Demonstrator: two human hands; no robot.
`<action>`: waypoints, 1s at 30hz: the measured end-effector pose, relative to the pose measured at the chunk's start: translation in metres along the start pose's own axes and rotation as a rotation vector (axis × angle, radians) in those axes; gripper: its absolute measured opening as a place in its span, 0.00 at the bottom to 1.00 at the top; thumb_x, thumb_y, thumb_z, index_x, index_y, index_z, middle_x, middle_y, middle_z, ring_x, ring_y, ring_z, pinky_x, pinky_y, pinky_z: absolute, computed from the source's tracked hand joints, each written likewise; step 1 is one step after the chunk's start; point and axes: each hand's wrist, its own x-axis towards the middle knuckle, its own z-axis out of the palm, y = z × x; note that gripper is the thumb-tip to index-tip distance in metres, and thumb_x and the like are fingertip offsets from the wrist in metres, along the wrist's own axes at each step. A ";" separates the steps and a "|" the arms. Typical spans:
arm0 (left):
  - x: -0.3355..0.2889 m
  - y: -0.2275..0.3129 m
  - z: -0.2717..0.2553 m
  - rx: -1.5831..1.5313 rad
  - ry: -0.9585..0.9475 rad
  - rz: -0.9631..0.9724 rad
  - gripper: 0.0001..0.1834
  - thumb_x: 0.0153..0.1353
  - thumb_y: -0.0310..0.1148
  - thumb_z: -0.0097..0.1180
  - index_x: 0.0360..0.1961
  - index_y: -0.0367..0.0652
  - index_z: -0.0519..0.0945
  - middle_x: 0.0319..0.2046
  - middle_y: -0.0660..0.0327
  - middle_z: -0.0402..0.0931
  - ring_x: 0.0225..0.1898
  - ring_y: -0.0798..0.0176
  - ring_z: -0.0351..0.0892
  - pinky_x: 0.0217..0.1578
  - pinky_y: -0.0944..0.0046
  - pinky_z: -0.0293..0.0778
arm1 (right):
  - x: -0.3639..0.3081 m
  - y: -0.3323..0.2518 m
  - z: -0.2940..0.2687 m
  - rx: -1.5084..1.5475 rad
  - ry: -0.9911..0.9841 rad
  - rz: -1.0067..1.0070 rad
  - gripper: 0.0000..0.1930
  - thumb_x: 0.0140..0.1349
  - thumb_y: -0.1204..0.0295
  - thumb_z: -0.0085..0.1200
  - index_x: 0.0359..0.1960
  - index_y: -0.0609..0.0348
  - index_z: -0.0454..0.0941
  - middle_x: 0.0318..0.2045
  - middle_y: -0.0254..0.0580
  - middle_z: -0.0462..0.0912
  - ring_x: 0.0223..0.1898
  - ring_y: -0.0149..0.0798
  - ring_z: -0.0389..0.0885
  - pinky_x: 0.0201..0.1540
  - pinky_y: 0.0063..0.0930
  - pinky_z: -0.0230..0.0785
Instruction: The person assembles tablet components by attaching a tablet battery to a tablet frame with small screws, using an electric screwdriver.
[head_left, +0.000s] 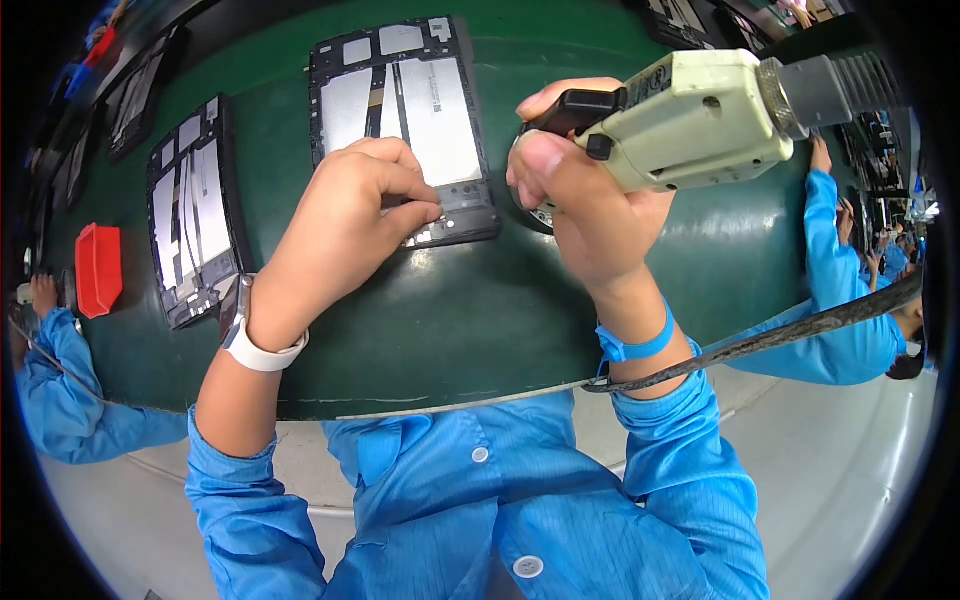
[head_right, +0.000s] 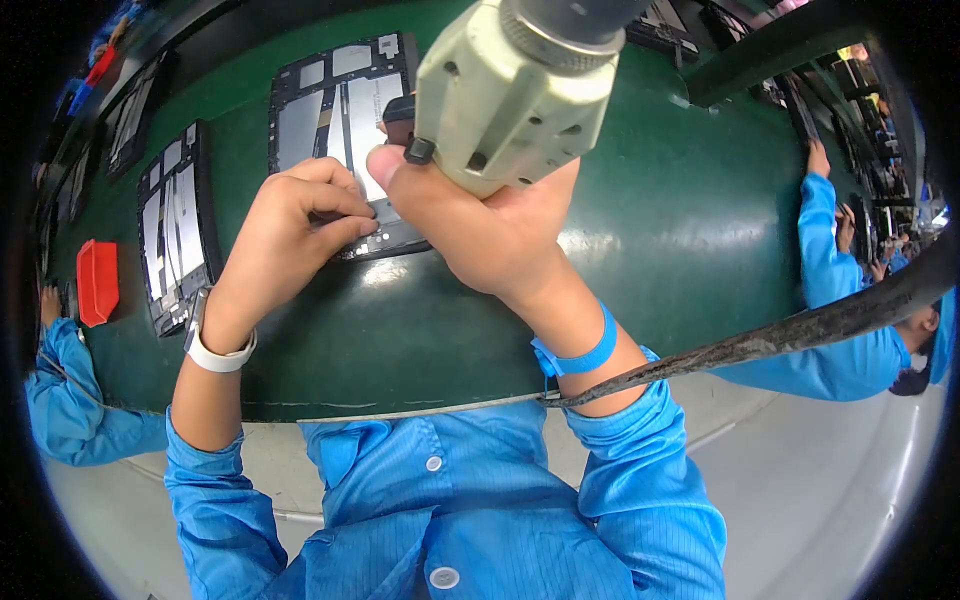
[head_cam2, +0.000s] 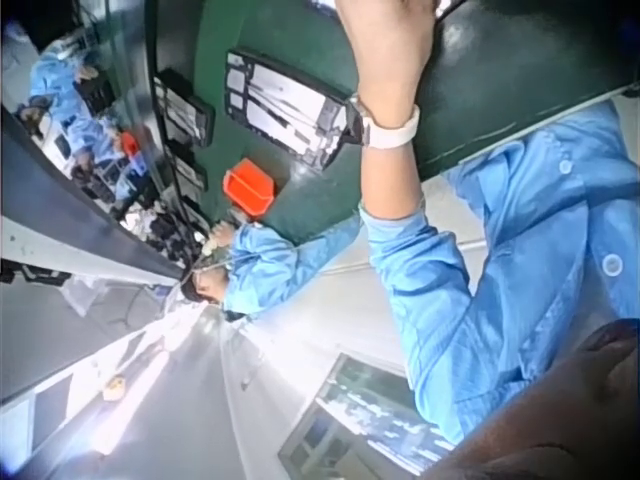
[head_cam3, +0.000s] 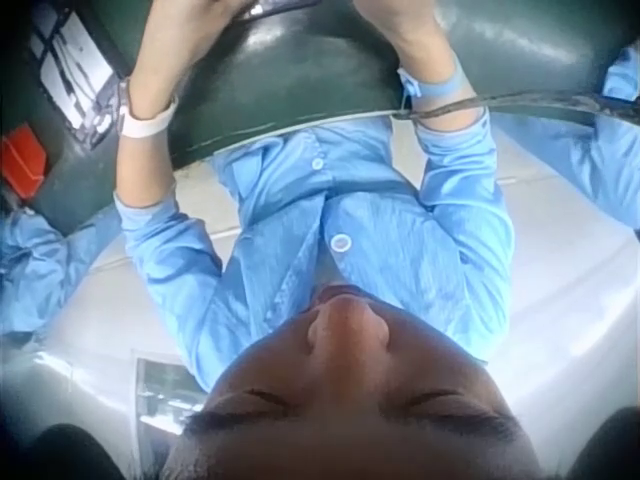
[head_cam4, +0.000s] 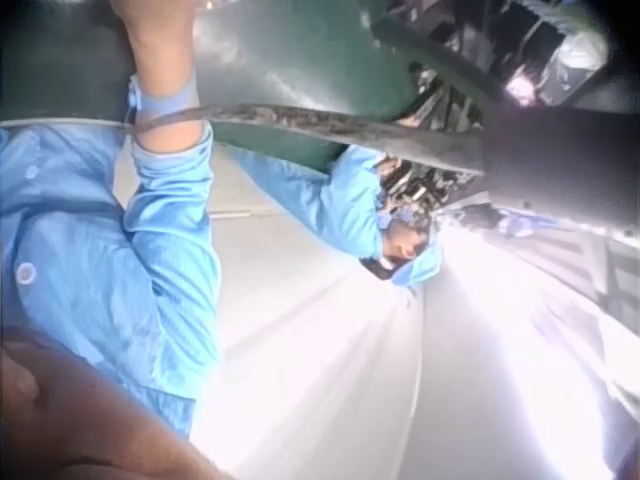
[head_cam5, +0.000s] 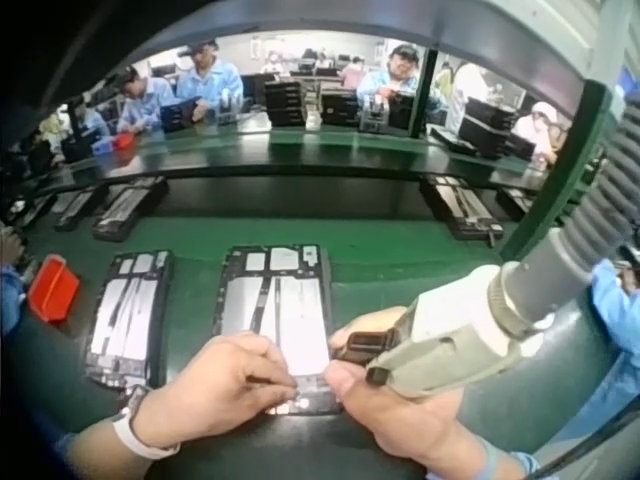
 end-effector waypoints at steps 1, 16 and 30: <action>0.000 -0.001 0.000 -0.002 -0.009 -0.014 0.05 0.51 0.18 0.65 0.30 0.31 0.83 0.29 0.58 0.78 0.30 0.61 0.78 0.33 0.64 0.74 | 0.000 0.001 0.000 0.000 0.001 0.003 0.11 0.56 0.82 0.55 0.41 0.69 0.75 0.26 0.42 0.77 0.20 0.31 0.72 0.27 0.29 0.70; 0.006 0.001 -0.005 0.006 -0.071 -0.002 0.04 0.51 0.17 0.65 0.29 0.30 0.83 0.29 0.56 0.78 0.30 0.61 0.79 0.33 0.64 0.75 | 0.000 0.003 -0.001 -0.034 -0.008 0.013 0.10 0.57 0.83 0.53 0.41 0.69 0.76 0.23 0.40 0.76 0.20 0.30 0.72 0.27 0.29 0.70; 0.030 -0.009 -0.018 0.024 -0.312 0.041 0.03 0.48 0.20 0.64 0.27 0.33 0.84 0.27 0.55 0.79 0.32 0.55 0.79 0.37 0.61 0.74 | -0.001 0.007 -0.001 -0.048 0.018 0.012 0.11 0.58 0.79 0.51 0.42 0.69 0.74 0.17 0.38 0.72 0.18 0.32 0.70 0.26 0.32 0.69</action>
